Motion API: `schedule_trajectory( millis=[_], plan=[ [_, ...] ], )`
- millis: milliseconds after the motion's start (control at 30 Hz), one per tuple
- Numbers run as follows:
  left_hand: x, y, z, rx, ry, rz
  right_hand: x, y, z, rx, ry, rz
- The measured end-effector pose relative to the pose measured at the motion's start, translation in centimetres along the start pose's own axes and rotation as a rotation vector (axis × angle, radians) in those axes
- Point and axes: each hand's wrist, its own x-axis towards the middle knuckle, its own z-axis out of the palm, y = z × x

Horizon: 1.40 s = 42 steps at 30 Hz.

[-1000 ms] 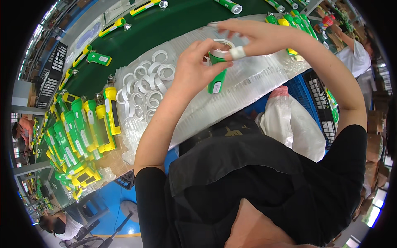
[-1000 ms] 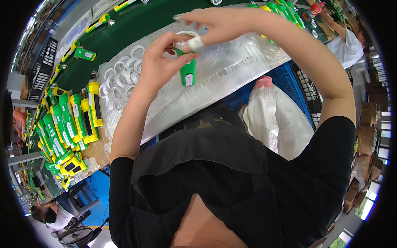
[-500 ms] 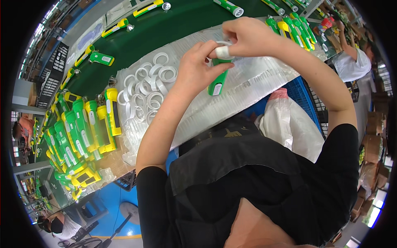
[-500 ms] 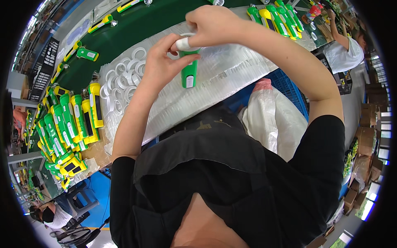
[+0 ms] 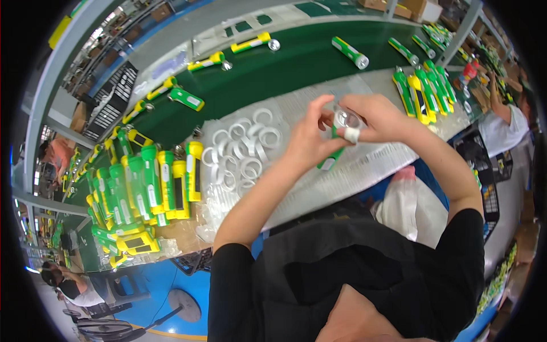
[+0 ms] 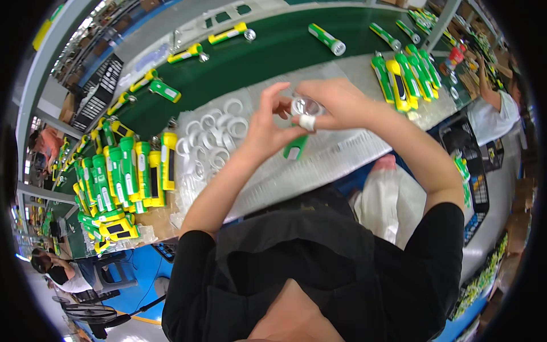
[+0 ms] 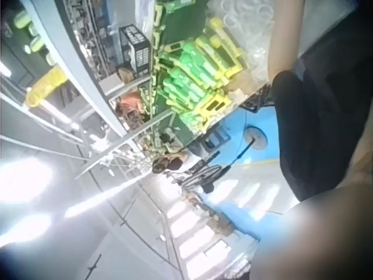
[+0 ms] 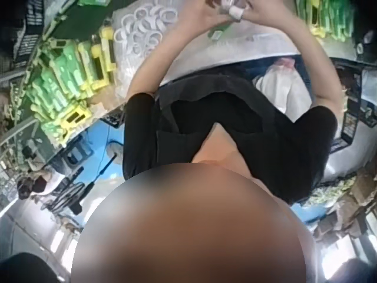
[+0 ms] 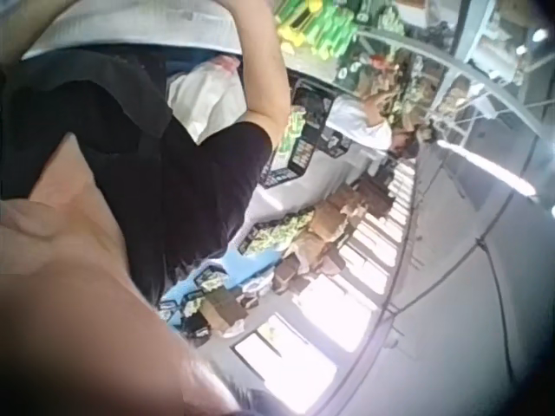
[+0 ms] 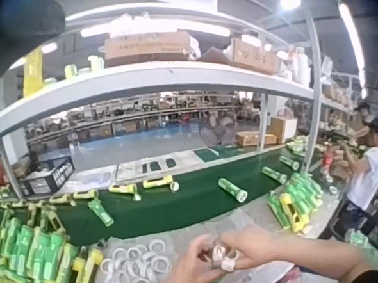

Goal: Assembling plastic flashlights by attaching heads and rings and placing them on a conveyor belt.

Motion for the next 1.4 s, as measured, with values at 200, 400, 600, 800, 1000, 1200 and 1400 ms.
schedule_trajectory(
  millis=[200,400,600,800,1000,1200,1400],
  plan=[
    [0.9,3.0,-2.9,-0.345,-0.535,-0.331,-0.9,-1.3,-2.0,0.137,0.283,-0.104],
    [7.6,-3.3,-3.0,0.474,-0.351,-0.283,4.3,6.6,4.4,0.043,0.463,0.367],
    [17.2,-16.7,-6.1,0.749,-0.218,0.104,13.0,19.6,9.0,0.218,0.680,0.602],
    [25.5,-29.3,-16.3,1.165,-0.081,-0.353,15.8,30.0,8.0,0.161,0.733,0.854],
    [26.7,-35.5,-20.0,1.278,-0.224,-0.409,16.6,26.8,8.4,-0.273,0.678,0.257],
    [21.2,-26.8,-14.5,1.032,-0.025,-0.099,16.6,20.9,11.2,0.472,0.432,0.360],
    [8.9,-10.9,-7.4,0.230,-0.007,-0.288,15.2,11.2,9.7,1.343,0.608,0.569]
  ],
)
